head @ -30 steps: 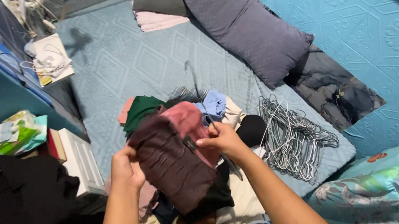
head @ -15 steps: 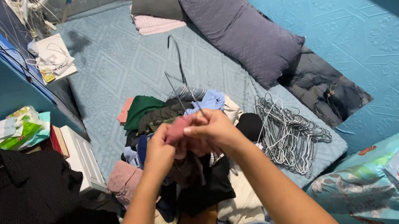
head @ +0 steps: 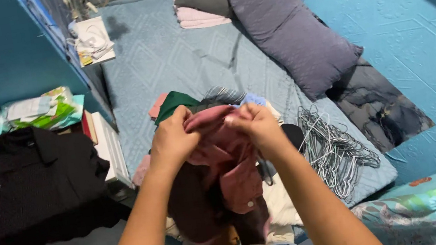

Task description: The person is placing various items of clothing onto plastic and metal hangers from a pile on a bed.

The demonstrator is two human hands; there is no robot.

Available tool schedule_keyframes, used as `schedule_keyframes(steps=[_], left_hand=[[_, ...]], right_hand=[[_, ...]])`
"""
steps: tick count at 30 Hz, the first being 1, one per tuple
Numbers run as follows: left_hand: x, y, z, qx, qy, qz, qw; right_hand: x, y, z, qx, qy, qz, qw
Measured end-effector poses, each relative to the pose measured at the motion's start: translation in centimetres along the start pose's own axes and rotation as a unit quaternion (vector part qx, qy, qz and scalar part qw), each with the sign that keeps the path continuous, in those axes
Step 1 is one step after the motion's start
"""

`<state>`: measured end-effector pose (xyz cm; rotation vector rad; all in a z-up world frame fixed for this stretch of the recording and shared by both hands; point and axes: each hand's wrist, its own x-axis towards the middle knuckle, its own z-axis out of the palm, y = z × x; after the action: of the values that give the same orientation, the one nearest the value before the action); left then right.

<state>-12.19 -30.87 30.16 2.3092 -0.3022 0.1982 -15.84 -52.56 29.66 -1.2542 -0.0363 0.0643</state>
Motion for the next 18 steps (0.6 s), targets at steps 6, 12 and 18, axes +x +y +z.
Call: schedule_keyframes(steps=[6,12,18], left_hand=[[-1.2,-7.9,-0.1,0.092,0.008,-0.062,0.994],[-2.4,-6.9,-3.9,-0.478,-0.221,-0.207,0.824],[-3.3,-12.6,-2.8,-0.625,-0.272,-0.235,0.693]], right_hand=[[0.4,-2.3,-0.2,-0.037,0.013,-0.044,0.998],[2.3,-0.8,-5.5,-0.239,0.012,-0.090,0.967],[-0.7,-5.6,-6.6,-0.458,0.051,-0.095,0.882]])
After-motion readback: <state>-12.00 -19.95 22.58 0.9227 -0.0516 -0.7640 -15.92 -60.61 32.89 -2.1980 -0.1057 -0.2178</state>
